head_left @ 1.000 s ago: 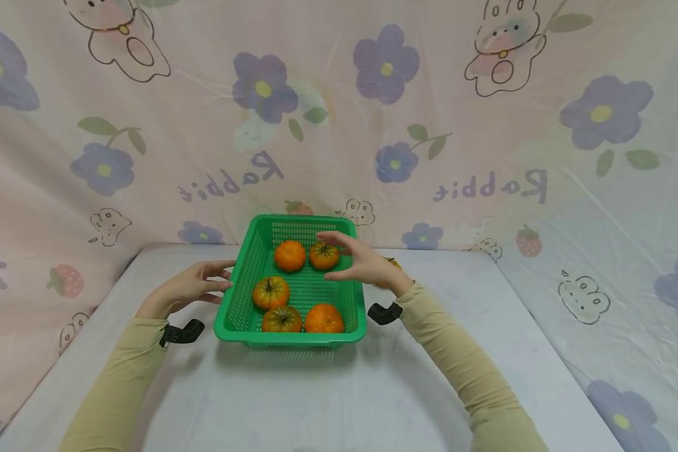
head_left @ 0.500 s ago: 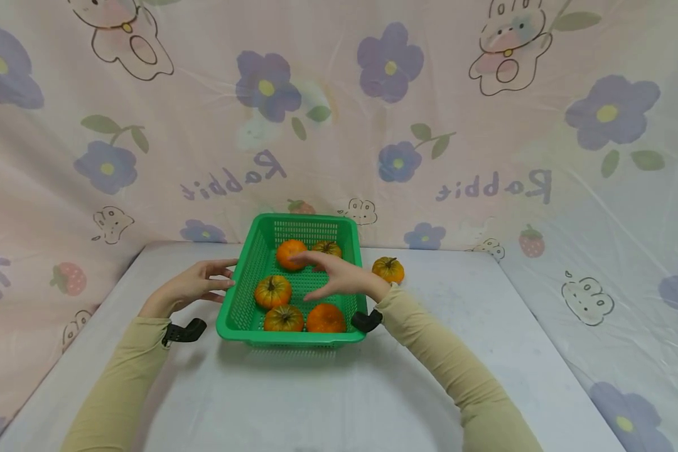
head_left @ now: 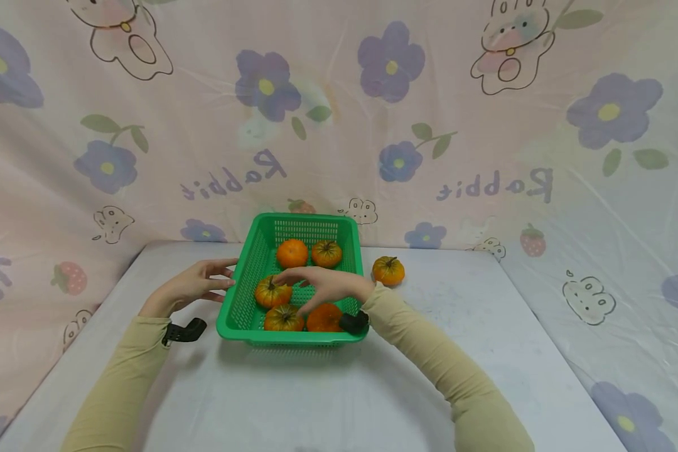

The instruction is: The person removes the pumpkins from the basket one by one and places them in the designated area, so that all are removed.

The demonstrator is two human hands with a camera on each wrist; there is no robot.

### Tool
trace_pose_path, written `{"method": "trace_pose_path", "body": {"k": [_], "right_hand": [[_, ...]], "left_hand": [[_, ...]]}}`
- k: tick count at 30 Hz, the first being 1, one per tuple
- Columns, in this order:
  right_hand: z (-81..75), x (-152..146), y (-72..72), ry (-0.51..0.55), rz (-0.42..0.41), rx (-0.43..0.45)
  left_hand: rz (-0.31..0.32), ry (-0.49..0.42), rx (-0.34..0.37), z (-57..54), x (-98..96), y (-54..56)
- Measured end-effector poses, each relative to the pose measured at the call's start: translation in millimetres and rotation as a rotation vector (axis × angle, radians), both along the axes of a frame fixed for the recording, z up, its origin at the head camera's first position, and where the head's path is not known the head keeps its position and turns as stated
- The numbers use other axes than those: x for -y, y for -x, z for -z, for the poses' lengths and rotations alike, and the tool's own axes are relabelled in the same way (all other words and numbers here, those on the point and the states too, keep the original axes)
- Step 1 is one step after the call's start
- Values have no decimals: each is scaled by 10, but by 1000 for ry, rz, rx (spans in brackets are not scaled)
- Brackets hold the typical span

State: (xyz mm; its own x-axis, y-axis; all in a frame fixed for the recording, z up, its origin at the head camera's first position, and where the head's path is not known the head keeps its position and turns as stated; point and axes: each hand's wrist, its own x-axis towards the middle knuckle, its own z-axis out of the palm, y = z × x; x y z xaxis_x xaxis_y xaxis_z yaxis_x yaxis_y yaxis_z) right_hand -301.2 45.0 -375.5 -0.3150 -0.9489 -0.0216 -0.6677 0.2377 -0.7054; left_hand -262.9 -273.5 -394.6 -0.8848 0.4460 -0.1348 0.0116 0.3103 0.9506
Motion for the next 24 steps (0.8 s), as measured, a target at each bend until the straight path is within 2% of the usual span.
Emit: {"method": "trace_pose_path", "body": {"k": [11,24], "right_hand": [[-15,154,-32,-160,-29,30],[-19,254,-40,-283,-21,82]], "left_hand": [[-3,14,-3,-10,9,-2],[3,12,-6,9,11,15]]}}
